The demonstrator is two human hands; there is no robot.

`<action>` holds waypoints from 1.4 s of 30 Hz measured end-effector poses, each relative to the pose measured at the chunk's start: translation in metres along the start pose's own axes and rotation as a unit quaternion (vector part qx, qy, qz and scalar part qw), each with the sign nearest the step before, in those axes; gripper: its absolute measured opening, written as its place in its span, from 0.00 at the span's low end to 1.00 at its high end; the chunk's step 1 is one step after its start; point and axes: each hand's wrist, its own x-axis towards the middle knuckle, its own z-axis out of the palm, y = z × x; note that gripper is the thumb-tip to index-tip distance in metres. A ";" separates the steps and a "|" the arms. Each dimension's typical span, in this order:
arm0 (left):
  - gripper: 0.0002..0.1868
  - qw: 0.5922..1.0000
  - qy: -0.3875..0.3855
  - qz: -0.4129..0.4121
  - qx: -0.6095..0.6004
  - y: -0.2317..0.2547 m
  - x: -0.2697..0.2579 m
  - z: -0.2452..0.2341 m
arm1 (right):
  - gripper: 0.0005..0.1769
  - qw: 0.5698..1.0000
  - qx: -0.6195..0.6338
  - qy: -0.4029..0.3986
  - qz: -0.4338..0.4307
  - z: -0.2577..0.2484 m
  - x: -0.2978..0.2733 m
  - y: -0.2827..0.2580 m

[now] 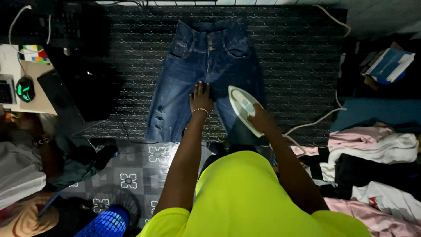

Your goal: The person irons a pair of denim jeans with an iron on a patterned surface, moving the iron across both legs, and then folds the jeans by hand.

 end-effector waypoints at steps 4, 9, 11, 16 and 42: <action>0.46 0.999 -0.031 -0.015 -0.010 0.004 -0.001 -0.010 | 0.34 0.997 0.056 0.033 0.036 -0.020 0.036 -0.020; 0.45 0.999 -0.034 -0.029 -0.029 0.009 -0.002 -0.015 | 0.33 0.993 0.083 0.076 0.039 -0.047 0.086 -0.036; 0.44 0.999 -0.022 -0.032 -0.030 0.011 -0.002 -0.019 | 0.30 0.991 0.082 0.109 0.006 -0.048 0.108 -0.029; 0.47 0.997 -0.041 -0.043 -0.050 0.012 -0.005 -0.024 | 0.36 0.976 0.137 0.161 -0.048 -0.043 0.131 -0.001; 0.33 0.997 0.038 0.019 0.058 0.029 -0.007 -0.002 | 0.36 0.992 -0.010 -0.123 -0.004 0.012 -0.113 0.077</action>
